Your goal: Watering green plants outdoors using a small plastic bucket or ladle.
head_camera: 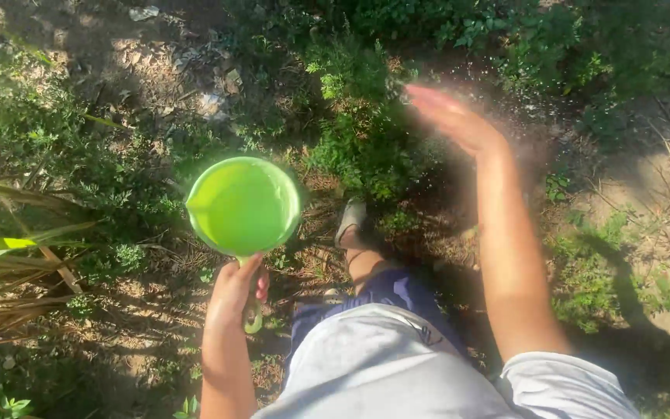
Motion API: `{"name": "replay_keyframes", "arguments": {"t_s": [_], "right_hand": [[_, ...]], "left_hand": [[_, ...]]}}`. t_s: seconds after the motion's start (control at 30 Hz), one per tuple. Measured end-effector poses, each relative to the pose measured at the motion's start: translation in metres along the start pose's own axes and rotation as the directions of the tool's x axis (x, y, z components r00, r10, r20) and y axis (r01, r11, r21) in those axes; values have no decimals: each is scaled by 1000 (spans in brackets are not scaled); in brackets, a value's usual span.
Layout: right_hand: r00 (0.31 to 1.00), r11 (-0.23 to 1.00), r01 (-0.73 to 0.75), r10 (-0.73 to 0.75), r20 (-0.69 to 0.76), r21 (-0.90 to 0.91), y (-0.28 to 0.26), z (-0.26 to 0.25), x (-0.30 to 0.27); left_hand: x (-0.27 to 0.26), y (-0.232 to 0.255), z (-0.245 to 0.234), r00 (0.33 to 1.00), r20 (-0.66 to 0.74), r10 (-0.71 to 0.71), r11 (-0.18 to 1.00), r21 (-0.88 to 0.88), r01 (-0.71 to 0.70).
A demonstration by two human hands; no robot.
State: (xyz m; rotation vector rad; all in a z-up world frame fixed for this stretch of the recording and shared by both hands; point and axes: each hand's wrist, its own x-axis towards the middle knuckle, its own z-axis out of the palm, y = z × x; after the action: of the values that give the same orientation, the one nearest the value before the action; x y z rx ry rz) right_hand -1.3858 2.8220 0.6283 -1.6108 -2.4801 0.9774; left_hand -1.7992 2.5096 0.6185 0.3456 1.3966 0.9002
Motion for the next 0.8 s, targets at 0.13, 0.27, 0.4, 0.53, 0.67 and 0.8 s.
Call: {"name": "replay_keyframes", "arguments": {"t_s": [0.13,0.27,0.4,0.53,0.67,0.8], "right_hand": [[955,554,-281,77,288,784,101,13,106],[819,769,-566,564,100,297,88,-9,125],[764,587,-595,625,160,549,86,19,182],[776,340,-554,541,324,760,85,63,233],[831,-459,-294,310,461,839,67,105,301],[884,-769,-88,233,406,633,60,153,345]], "left_hand": [[55,47,-17,976,-216,8,994,-101,-30],[91,74,-28,934,-352,58,991,-95,-97],[151,129,-32,931,-365,21,1000,-7,-26],[200,195,-2,952,-306,-17,1000,-5,16],[286,254,12,982,-191,-2,979,200,41],[377,305,19,971,233,-59,866,495,-66]]}}
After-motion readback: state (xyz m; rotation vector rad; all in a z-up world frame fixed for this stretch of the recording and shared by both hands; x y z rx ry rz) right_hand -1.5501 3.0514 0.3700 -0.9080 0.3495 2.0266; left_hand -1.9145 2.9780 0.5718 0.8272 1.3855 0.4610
